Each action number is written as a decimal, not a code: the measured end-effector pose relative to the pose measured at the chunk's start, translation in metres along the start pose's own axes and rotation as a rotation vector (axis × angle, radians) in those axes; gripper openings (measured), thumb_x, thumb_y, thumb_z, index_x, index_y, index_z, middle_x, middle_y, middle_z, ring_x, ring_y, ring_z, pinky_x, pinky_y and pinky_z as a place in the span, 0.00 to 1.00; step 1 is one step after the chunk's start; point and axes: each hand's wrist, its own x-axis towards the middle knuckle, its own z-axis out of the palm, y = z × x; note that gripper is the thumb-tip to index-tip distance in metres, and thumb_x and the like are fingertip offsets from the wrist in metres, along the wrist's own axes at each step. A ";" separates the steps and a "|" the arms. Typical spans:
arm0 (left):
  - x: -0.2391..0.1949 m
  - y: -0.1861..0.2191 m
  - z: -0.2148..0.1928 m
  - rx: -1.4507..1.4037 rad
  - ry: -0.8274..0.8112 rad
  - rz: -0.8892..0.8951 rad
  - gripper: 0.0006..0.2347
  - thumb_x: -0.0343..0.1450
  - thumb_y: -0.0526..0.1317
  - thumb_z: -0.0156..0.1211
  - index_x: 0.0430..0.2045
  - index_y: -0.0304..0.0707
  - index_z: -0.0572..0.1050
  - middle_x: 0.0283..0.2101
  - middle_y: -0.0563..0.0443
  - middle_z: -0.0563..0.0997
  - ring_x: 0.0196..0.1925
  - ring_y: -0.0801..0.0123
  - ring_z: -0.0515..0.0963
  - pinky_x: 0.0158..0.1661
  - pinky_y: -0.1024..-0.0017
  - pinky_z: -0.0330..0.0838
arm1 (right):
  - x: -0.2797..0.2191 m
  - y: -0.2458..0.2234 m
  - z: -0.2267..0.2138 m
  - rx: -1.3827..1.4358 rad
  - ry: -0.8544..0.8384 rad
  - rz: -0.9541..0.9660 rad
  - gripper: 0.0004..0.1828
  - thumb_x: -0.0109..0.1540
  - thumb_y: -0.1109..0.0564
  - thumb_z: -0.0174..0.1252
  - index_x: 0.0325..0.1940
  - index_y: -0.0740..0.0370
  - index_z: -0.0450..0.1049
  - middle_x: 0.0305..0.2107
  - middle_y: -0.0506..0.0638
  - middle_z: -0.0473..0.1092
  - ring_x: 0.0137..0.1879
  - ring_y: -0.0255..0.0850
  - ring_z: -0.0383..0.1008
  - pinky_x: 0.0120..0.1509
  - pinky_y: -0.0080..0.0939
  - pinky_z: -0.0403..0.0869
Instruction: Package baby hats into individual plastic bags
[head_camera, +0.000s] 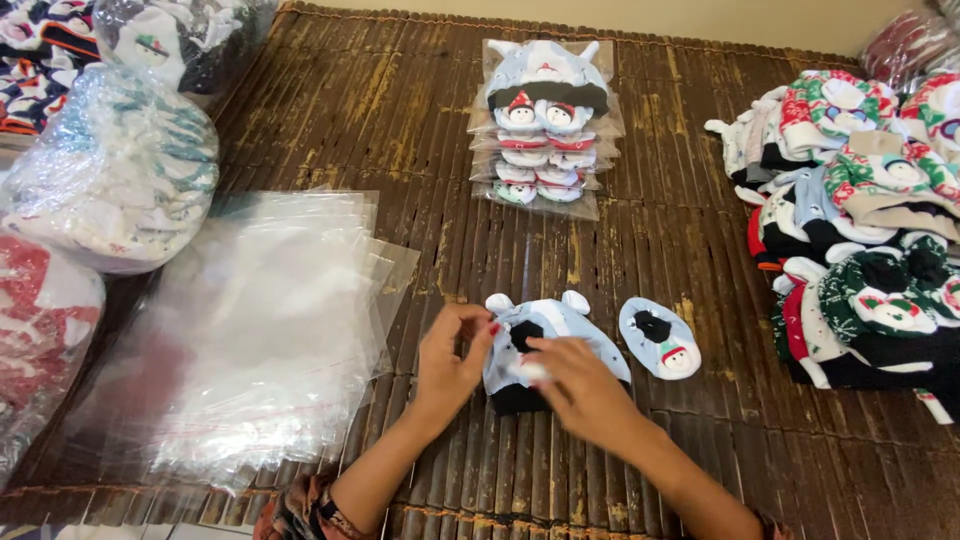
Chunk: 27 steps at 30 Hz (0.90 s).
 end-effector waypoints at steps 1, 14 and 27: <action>-0.003 -0.008 0.005 0.000 0.003 0.001 0.07 0.69 0.29 0.63 0.38 0.31 0.76 0.34 0.52 0.78 0.30 0.75 0.72 0.32 0.78 0.70 | -0.003 0.022 0.004 -0.001 -0.001 -0.002 0.15 0.64 0.56 0.52 0.54 0.51 0.76 0.60 0.50 0.72 0.64 0.46 0.69 0.75 0.61 0.59; -0.020 -0.017 0.021 0.602 -0.651 0.264 0.09 0.66 0.40 0.69 0.36 0.42 0.79 0.38 0.48 0.79 0.40 0.51 0.82 0.38 0.60 0.77 | -0.029 0.052 -0.057 1.345 0.517 0.804 0.13 0.69 0.45 0.54 0.49 0.54 0.73 0.42 0.51 0.79 0.41 0.42 0.80 0.42 0.44 0.81; 0.015 -0.021 0.020 0.641 -0.849 -0.288 0.11 0.69 0.47 0.56 0.36 0.49 0.85 0.38 0.46 0.87 0.43 0.42 0.85 0.41 0.53 0.79 | -0.042 0.012 -0.062 1.288 0.499 0.790 0.15 0.66 0.52 0.57 0.55 0.58 0.67 0.42 0.57 0.77 0.42 0.46 0.80 0.39 0.50 0.83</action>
